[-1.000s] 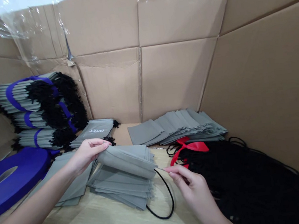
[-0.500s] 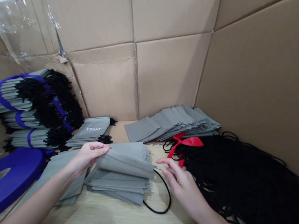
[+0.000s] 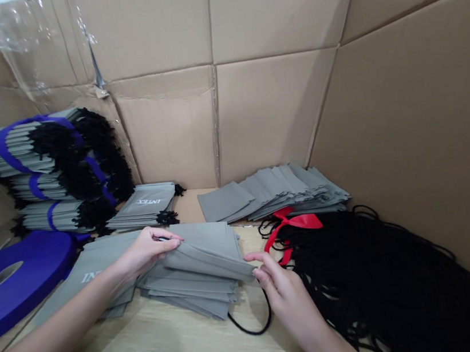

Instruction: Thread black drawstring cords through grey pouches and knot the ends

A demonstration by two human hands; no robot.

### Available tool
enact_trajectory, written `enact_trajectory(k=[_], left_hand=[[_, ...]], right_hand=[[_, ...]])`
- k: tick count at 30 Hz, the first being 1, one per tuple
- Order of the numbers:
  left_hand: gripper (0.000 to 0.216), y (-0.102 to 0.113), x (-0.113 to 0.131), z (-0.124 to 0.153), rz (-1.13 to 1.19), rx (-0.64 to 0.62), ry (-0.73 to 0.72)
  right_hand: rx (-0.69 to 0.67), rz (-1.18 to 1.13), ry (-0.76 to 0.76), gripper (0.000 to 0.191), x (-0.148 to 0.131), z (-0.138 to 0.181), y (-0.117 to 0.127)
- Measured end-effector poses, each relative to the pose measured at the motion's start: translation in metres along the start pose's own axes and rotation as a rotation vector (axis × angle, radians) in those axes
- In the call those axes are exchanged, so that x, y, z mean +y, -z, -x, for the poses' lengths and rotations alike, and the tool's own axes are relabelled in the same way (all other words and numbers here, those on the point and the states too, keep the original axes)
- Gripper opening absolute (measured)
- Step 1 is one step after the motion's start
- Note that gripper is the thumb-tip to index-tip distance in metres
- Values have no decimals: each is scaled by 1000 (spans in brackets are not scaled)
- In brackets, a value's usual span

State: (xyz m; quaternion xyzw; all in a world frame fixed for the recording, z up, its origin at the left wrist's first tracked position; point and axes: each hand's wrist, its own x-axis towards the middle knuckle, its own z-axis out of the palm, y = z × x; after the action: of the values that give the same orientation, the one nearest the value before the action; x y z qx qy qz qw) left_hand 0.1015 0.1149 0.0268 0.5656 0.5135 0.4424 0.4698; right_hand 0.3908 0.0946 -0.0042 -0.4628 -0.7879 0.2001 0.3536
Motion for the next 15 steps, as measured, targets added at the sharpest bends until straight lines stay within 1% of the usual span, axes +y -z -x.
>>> enact_trajectory(k=[2, 4, 6, 8, 11, 15], left_hand=[[33, -1, 0, 0, -33, -1, -23], [34, -2, 1, 1, -43, -43, -24], [35, -1, 2, 3, -10, -97, -16], [34, 0, 2, 3, 39, -120, -24], [34, 0, 1, 2, 71, -73, -80], [34, 0, 0, -2, 65, 28, -167]], right_hand=[[10, -11, -6, 31, -1, 0, 0], [2, -34, -25, 30, -2, 0, 0], [1, -68, -65, 28, -1, -1, 0], [20, -119, -108, 28, 0, -2, 0], [42, -216, -179, 30, 2, -4, -1], [5, -323, -232, 32, 2, -5, -2]])
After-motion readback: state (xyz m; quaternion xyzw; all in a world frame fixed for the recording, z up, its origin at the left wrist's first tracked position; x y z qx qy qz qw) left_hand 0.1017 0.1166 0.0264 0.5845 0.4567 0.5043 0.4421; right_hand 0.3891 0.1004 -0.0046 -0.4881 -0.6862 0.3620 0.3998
